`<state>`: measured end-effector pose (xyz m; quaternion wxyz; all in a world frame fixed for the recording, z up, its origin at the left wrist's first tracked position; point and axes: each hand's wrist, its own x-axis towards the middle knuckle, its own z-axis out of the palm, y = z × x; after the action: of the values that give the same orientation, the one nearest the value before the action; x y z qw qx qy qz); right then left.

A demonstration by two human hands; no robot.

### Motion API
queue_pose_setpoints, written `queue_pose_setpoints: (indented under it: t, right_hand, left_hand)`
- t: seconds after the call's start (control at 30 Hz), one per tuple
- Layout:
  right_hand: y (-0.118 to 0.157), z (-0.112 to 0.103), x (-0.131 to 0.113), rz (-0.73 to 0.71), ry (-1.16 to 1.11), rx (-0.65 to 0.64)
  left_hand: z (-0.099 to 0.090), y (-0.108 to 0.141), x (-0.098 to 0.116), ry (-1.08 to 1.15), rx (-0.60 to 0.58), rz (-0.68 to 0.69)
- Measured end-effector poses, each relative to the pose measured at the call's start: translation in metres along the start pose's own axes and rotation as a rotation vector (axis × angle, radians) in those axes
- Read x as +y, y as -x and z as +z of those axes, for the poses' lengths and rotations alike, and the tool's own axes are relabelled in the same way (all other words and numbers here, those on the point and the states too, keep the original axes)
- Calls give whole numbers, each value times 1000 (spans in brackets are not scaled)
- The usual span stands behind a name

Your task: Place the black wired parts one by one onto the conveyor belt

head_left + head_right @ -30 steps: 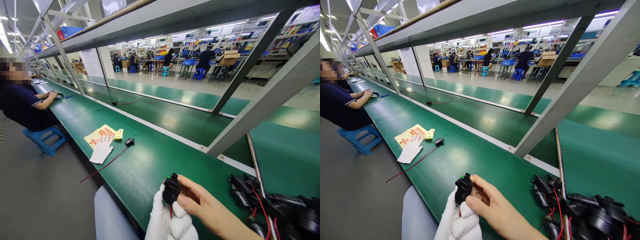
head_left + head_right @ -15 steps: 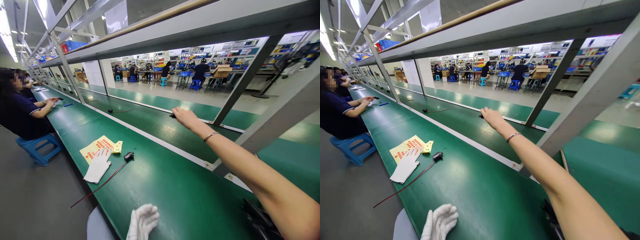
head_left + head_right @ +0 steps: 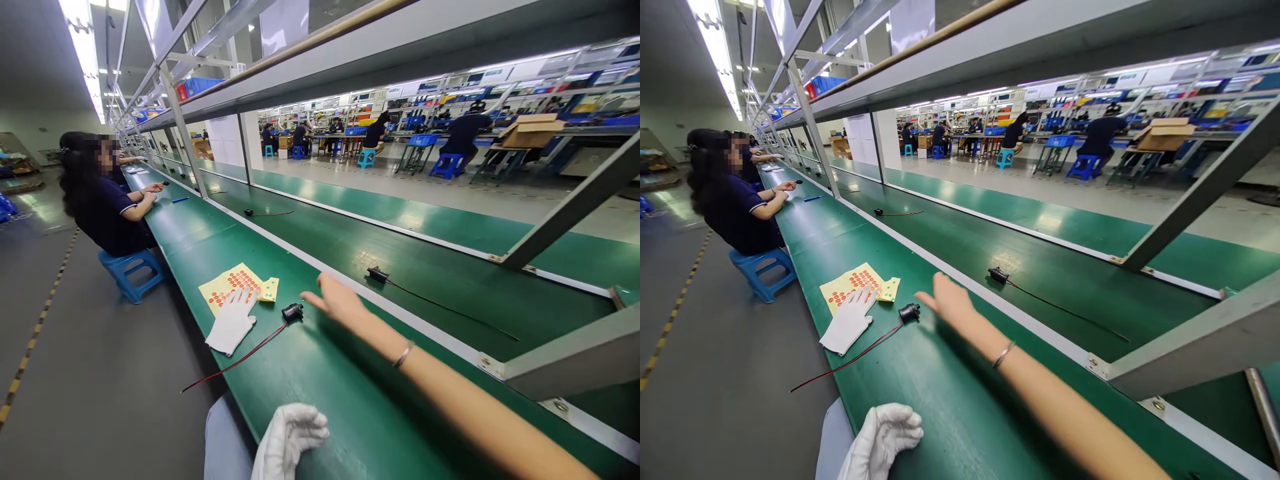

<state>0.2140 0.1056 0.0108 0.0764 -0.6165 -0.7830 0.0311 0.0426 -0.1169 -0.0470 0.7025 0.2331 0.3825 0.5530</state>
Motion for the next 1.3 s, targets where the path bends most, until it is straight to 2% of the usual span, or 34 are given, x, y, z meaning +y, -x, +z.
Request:
queue_pose_setpoints:
  t: [0.1, 0.17, 0.27, 0.37, 0.4, 0.43, 0.57, 0.63, 0.73, 0.8, 0.97, 1.1, 1.2, 1.3]
  right_hand:
    - [11, 25, -62, -75, -72, -19]
    - [16, 30, -77, -122, -120, -19]
    - [31, 14, -68, -253, -215, 7]
    - [70, -18, -45, -446, -331, 66]
    - [89, -29, -38, -505, -367, 90]
    - [109, -39, -31, -557, -396, 111]
    - [192, -63, -10, -689, -477, 197]
    - [224, -67, -2, -709, -511, 272]
    - [257, -73, 5, -687, -495, 393]
    - [270, -81, 9, -674, -442, 415]
    - [285, -102, 15, -649, -352, 324]
    - [288, -99, 19, -623, -493, 276]
    - [287, -88, 20, -399, -714, 165]
    - [283, -81, 20, -104, -949, -35]
  left_hand:
    - [9, -2, 17, -86, 1, 157]
    - [12, -1, 32, -165, 11, 244]
    - [16, 2, 56, -363, 117, 339]
    - [28, 5, 73, -518, 222, 367]
    - [33, 6, 74, -529, 191, 355]
    - [40, 7, 73, -528, 110, 332]
    - [70, 18, 56, -491, -418, 181]
    - [82, 25, 44, -481, -556, 96]
    - [92, 34, 29, -496, -603, 5]
    - [94, 35, 20, -514, -623, -23]
    - [101, 38, 12, -634, -643, -32]
    - [108, 46, 13, -637, -663, -39]
    - [110, 51, 6, -428, -674, -81]
    - [110, 52, -12, -27, -575, -273]
